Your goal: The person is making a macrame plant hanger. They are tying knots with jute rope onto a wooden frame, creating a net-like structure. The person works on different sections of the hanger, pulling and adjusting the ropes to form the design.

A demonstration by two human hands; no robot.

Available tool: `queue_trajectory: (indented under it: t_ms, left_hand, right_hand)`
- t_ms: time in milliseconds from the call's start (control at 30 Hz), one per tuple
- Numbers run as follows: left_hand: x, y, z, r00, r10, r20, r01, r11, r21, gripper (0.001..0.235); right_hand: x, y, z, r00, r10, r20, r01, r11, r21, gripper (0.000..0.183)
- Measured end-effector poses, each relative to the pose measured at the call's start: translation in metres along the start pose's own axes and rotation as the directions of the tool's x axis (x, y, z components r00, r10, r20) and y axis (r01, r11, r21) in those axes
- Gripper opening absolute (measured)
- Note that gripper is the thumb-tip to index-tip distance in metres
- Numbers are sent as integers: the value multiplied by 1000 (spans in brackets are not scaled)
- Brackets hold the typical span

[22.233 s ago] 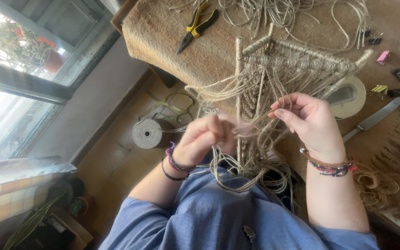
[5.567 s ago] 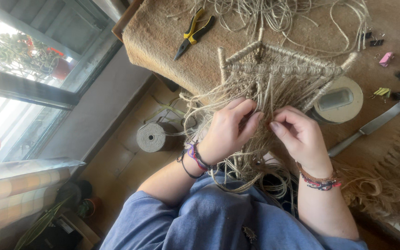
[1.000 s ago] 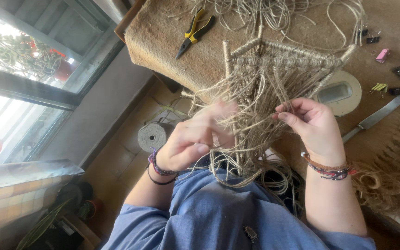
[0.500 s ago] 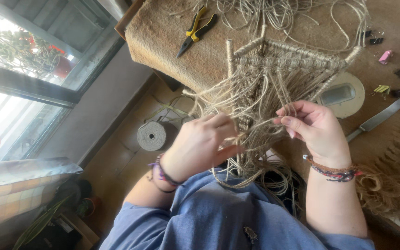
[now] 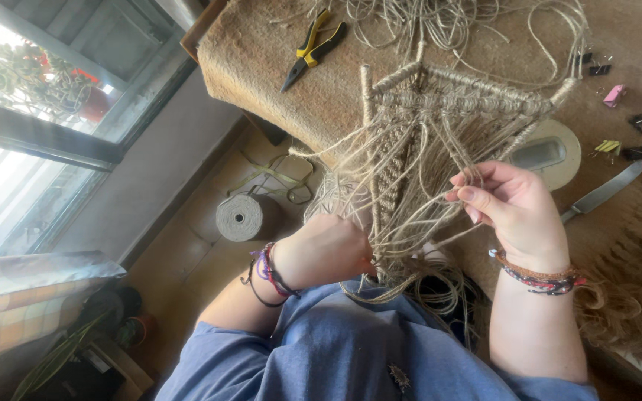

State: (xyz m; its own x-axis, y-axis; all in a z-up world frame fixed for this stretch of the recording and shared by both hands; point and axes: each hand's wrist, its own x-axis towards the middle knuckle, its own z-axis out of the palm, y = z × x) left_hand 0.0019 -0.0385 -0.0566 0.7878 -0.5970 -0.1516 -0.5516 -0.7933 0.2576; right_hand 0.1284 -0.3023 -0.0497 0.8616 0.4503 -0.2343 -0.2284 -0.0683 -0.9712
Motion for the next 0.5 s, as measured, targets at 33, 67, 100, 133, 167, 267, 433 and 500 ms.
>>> queue_trajectory:
  t_ms: [33, 67, 100, 133, 167, 267, 433, 500]
  left_hand:
    - [2, 2, -16, 1000, -3, 1, 3, 1000, 0, 43]
    - [5, 3, -32, 971, -48, -233, 4, 982, -189, 26]
    - [8, 5, -48, 887, -135, -441, -40, 930, -366, 16]
    - [15, 7, -51, 888, -135, -440, -40, 930, -365, 16]
    - [22, 10, -55, 783, -241, -574, 26, 934, -356, 16]
    - [42, 12, -41, 619, -367, -694, 166, 926, -340, 11]
    - [44, 12, -34, 555, -356, -752, 221, 935, -279, 6]
    - [41, 12, -30, 591, -364, -720, 230, 931, -282, 4]
  right_hand:
    - [1, 1, 2, 1000, 0, 3, 0, 1000, 1, 12]
    - [1, 2, 3, 1000, -19, 14, 19, 1000, -8, 11]
    - [1, 2, 4, 999, -37, 25, 38, 999, -16, 11]
    - [1, 3, 6, 999, -38, 25, 38, 999, -15, 11]
    - [0, 3, 8, 1000, -3, 21, 4, 1000, -7, 14]
    - [0, 5, 10, 999, 27, 29, -28, 999, 19, 16]
    - [1, 7, -8, 993, 70, 91, -85, 981, 175, 14]
    - [5, -4, -9, 923, -179, 341, -15, 868, 496, 8]
